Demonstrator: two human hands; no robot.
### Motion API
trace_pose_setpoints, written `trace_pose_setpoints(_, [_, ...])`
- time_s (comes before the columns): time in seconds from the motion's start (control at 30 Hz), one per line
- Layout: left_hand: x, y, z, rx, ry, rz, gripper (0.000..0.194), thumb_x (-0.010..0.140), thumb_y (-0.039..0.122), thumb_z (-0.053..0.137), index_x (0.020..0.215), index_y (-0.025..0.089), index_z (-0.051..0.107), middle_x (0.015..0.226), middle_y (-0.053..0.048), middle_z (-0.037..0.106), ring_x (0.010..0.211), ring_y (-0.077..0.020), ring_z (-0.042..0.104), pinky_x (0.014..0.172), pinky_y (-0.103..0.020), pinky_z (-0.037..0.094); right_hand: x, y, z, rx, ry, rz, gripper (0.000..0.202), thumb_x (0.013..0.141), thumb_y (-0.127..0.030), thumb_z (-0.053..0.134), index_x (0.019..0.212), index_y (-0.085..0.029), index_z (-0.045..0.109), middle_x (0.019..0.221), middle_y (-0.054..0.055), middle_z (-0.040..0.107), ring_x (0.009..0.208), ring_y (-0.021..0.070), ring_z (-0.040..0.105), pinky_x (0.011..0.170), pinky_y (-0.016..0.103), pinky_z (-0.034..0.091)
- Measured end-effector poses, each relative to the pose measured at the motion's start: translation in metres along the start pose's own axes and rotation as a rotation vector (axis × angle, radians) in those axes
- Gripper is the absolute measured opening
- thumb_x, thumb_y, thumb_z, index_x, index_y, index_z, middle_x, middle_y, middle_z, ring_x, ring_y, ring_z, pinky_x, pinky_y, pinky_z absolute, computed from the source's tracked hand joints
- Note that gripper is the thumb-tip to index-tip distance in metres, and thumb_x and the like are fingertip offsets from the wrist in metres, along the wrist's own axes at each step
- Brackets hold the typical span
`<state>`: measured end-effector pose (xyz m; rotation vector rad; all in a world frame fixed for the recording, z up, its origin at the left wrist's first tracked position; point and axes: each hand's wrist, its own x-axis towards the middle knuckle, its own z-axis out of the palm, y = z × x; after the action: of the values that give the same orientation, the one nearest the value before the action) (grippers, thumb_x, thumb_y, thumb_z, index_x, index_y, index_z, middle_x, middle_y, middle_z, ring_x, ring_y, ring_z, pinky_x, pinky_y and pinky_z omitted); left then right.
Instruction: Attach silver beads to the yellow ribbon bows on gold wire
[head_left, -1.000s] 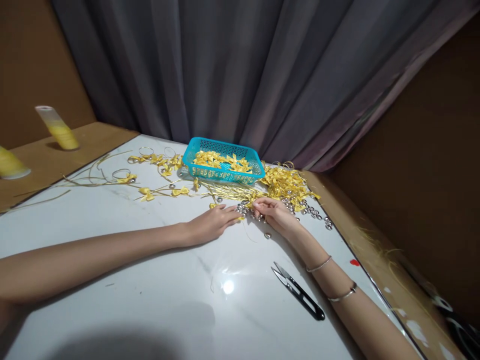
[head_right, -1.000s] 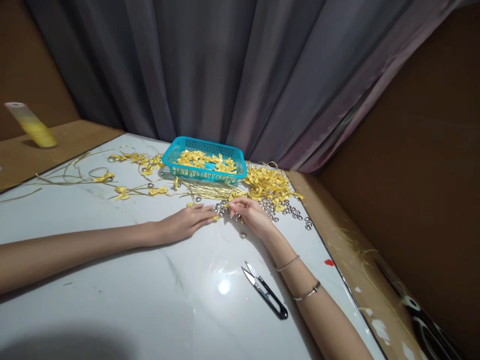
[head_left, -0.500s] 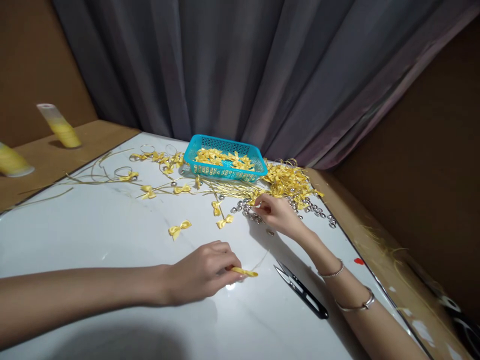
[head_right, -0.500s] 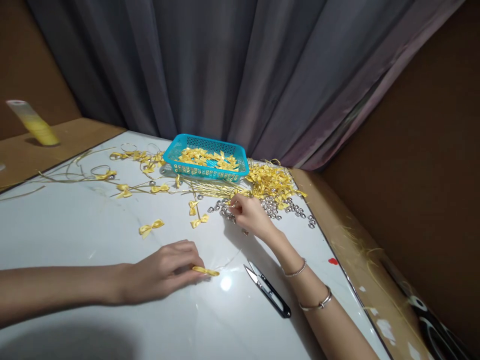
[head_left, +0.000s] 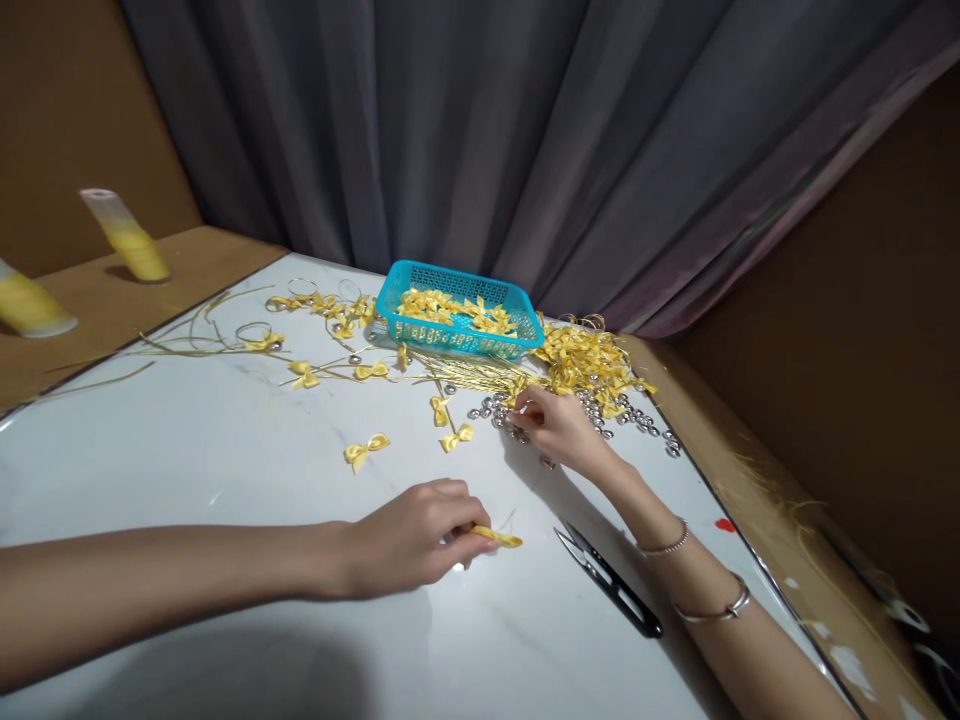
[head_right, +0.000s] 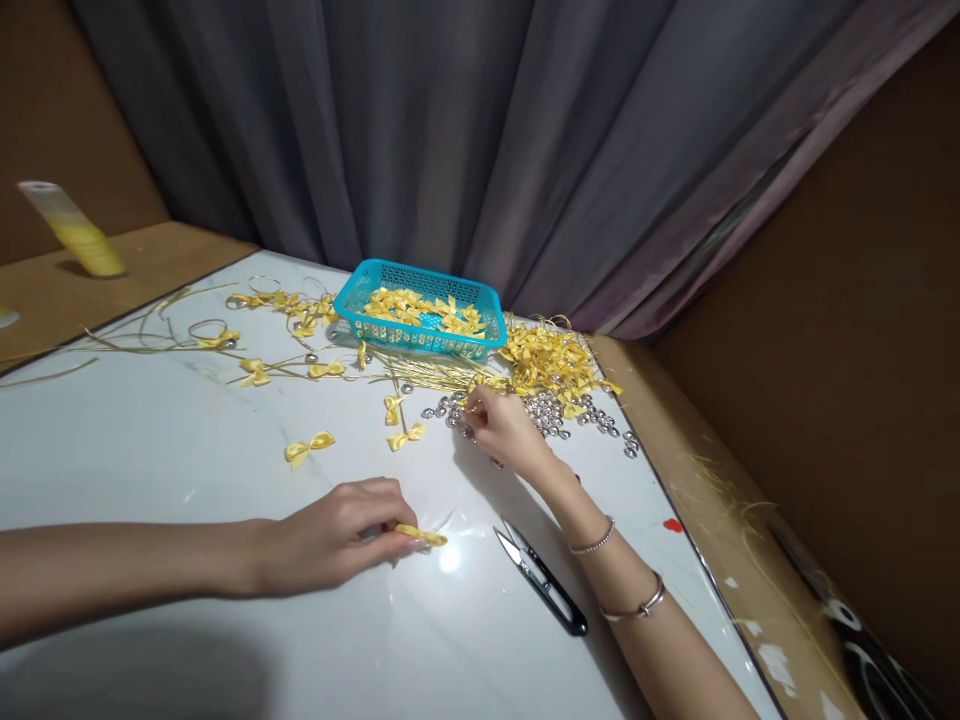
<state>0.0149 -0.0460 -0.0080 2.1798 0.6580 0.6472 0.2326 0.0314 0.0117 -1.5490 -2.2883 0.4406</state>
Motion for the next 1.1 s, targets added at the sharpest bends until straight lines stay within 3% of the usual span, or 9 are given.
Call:
trace_pose_setpoints(0.13, [0.001,0.000,-0.001,-0.004,-0.014,-0.007,0.020,0.089,0.023,0.050,0.075,0.015,0.062,0.066,-0.002,0.058,0.069,-0.0127,0.054,0.065,-0.023,0.042,-0.003,-0.001,-0.007,0.002,-0.150,-0.073,0.004,0.078,-0.019,0.059,0.076,-0.016,0.058,0.053,-0.002,0.057,0.048,0.0108,0.047,0.051,0.020,0.032])
trace_pose_setpoints(0.37, [0.002,-0.001,-0.001,0.006,-0.024,-0.027,0.021,0.089,0.023,0.049,0.075,0.014,0.062,0.067,-0.002,0.058,0.069,-0.0130,0.054,0.066,-0.024,0.042,-0.011,-0.006,-0.005,-0.109,-0.313,-0.241,0.017,0.082,-0.013,0.052,0.097,-0.018,0.058,0.056,-0.003,0.055,0.050,0.0098,0.045,0.053,0.019,0.028])
trace_pose_setpoints(0.6, [0.003,-0.002,-0.002,-0.053,-0.016,-0.071,0.022,0.088,0.026,0.051,0.074,0.015,0.062,0.066,-0.002,0.060,0.067,-0.0126,0.055,0.064,-0.023,0.042,-0.017,-0.018,-0.006,-0.224,-0.441,-0.280,0.017,0.077,-0.003,0.043,0.072,-0.018,0.051,0.052,-0.006,0.035,0.047,0.0081,0.030,0.049,0.021,0.019])
trace_pose_setpoints(0.77, [0.007,-0.005,-0.006,-0.279,-0.083,-0.261,0.022,0.087,0.030,0.051,0.079,0.014,0.063,0.065,-0.001,0.068,0.054,-0.0102,0.052,0.052,-0.020,0.038,-0.017,-0.020,-0.019,-0.133,-0.476,-0.273,0.021,0.071,0.003,0.042,0.067,-0.017,0.048,0.057,-0.004,0.045,0.053,0.0083,0.038,0.052,0.020,0.027])
trace_pose_setpoints(0.83, [0.008,-0.006,-0.008,-0.316,-0.114,-0.269,0.022,0.088,0.029,0.049,0.083,0.014,0.063,0.070,-0.002,0.070,0.057,-0.0107,0.053,0.054,-0.021,0.038,-0.017,-0.022,-0.033,-0.073,-0.427,-0.246,0.018,0.074,-0.001,0.043,0.070,-0.018,0.051,0.062,-0.003,0.051,0.056,0.0091,0.045,0.054,0.020,0.032])
trace_pose_setpoints(0.93, [0.009,-0.006,-0.011,-0.326,-0.137,-0.220,0.023,0.090,0.026,0.044,0.084,0.014,0.063,0.077,-0.004,0.071,0.067,-0.0125,0.057,0.062,-0.022,0.040,-0.025,-0.033,-0.064,0.157,-0.251,-0.117,0.008,0.079,-0.017,0.051,0.073,-0.019,0.055,0.062,-0.001,0.054,0.050,0.0097,0.049,0.048,0.022,0.037])
trace_pose_setpoints(1.0, [0.009,-0.005,-0.012,-0.323,-0.144,-0.187,0.025,0.091,0.024,0.041,0.084,0.015,0.064,0.081,-0.004,0.071,0.071,-0.0124,0.058,0.066,-0.022,0.040,-0.039,-0.048,-0.087,0.343,-0.012,-0.049,0.009,0.077,-0.027,0.060,0.072,-0.021,0.058,0.063,0.000,0.056,0.047,0.0107,0.050,0.045,0.024,0.039])
trace_pose_setpoints(1.1, [0.009,-0.004,-0.013,-0.300,-0.146,-0.177,0.027,0.091,0.023,0.040,0.084,0.015,0.064,0.082,-0.003,0.071,0.067,-0.0114,0.055,0.064,-0.022,0.039,-0.067,-0.070,-0.115,0.586,0.422,-0.033,0.008,0.076,-0.025,0.067,0.072,-0.029,0.061,0.060,-0.001,0.056,0.048,0.0130,0.049,0.045,0.028,0.039])
